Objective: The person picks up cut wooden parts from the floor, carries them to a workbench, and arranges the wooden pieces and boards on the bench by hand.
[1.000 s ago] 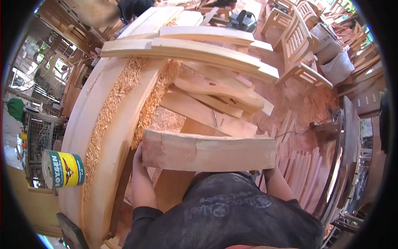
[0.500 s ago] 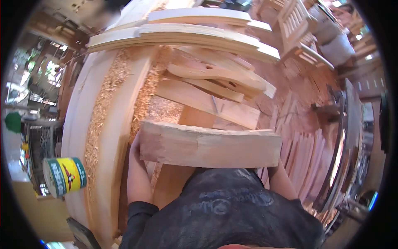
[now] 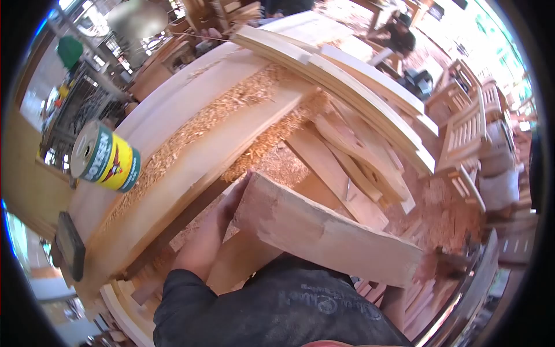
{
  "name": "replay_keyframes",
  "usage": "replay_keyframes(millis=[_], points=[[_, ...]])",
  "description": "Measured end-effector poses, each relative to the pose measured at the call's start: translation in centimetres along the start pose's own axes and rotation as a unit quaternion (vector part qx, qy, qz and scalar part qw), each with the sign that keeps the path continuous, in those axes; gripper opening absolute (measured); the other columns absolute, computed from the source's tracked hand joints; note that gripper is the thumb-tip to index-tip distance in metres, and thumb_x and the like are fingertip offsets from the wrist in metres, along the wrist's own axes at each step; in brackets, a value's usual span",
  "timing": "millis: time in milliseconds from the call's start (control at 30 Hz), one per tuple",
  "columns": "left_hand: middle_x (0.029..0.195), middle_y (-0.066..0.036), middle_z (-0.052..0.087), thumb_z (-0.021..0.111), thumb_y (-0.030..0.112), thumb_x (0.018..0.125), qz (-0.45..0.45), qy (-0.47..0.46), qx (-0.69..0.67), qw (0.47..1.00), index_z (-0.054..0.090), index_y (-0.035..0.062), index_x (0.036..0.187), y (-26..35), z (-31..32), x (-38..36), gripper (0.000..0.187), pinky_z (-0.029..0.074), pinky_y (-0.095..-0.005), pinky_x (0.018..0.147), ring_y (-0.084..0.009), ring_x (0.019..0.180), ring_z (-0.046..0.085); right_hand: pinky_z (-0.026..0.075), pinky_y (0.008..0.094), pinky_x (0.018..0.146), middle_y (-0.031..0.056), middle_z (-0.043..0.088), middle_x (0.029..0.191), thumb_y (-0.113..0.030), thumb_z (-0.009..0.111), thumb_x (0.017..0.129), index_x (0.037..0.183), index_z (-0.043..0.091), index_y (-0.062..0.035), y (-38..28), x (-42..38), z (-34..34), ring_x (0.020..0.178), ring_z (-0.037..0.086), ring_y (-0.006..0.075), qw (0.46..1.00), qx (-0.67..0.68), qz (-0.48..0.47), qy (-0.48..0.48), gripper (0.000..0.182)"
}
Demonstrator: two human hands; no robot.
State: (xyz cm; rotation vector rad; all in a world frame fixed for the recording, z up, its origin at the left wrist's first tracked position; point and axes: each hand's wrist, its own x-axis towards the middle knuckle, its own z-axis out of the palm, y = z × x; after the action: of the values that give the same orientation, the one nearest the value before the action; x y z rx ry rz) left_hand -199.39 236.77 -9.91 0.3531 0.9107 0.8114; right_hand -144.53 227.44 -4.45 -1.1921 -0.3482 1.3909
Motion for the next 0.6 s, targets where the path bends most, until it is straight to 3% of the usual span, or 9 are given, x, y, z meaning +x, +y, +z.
replay_keyframes(millis=[133, 233, 267, 367, 600], points=[[0.153, -0.012, 0.054, 0.048, 0.078, 0.099, 0.026, 0.08, -0.069, 0.994, 0.041, 0.0115, 0.162, -2.5, -2.1, -5.3, 0.092, 0.044, -0.0453, 0.116, -0.0268, 0.136, 0.055, 0.054, 0.048, 0.097, 0.0142, 0.07, 0.127, -0.06, 0.047, 0.106, 0.138, 0.062, -0.0067, -2.6, 2.5, 4.5, 0.114, 0.068, 0.0289, 0.996, -0.055, -0.006, -0.067, 0.064], [0.158, -0.013, 0.05, 0.046, 0.077, 0.101, 0.156, 0.072, -0.061, 0.983, 0.034, 0.0096, 0.166, -4.5, -2.8, -11.0, 0.094, 0.042, -0.0447, 0.118, -0.0277, 0.137, 0.054, 0.054, 0.0475, 0.098, 0.0144, 0.07, 0.127, -0.06, 0.046, 0.106, 0.138, 0.062, -0.0065, -3.1, 4.2, 9.2, 0.114, 0.068, 0.0288, 0.987, -0.087, 0.0, -0.134, 0.064], [0.158, -0.014, 0.05, 0.045, 0.075, 0.102, 0.182, 0.117, -0.078, 0.973, 0.039, 0.0079, 0.162, -4.3, -0.8, -13.9, 0.09, 0.042, -0.0449, 0.118, -0.0292, 0.139, 0.053, 0.054, 0.0473, 0.098, 0.0145, 0.07, 0.127, -0.061, 0.046, 0.106, 0.138, 0.062, -0.0064, -2.9, 4.6, 11.1, 0.114, 0.068, 0.0288, 0.983, -0.095, 0.003, -0.154, 0.065], [0.154, -0.014, 0.053, 0.047, 0.071, 0.104, 0.157, 0.23, -0.196, 0.94, 0.046, 0.008, 0.157, -8.5, -3.1, -19.2, 0.082, 0.044, -0.0444, 0.118, -0.0295, 0.14, 0.053, 0.054, 0.0468, 0.099, 0.0147, 0.07, 0.127, -0.061, 0.046, 0.106, 0.138, 0.062, -0.0062, -1.8, 5.9, 17.3, 0.115, 0.068, 0.0286, 0.968, -0.115, 0.024, -0.22, 0.065], [0.152, -0.014, 0.055, 0.047, 0.068, 0.105, 0.301, 0.347, -0.292, 0.839, 0.047, 0.0068, 0.155, -14.1, -2.0, -28.1, 0.08, 0.045, -0.043, 0.116, -0.0286, 0.138, 0.055, 0.053, 0.0456, 0.1, 0.0152, 0.07, 0.127, -0.062, 0.045, 0.107, 0.139, 0.062, -0.0056, 3.8, 6.9, 35.1, 0.116, 0.068, 0.0283, 0.91, -0.148, 0.095, -0.374, 0.067]])
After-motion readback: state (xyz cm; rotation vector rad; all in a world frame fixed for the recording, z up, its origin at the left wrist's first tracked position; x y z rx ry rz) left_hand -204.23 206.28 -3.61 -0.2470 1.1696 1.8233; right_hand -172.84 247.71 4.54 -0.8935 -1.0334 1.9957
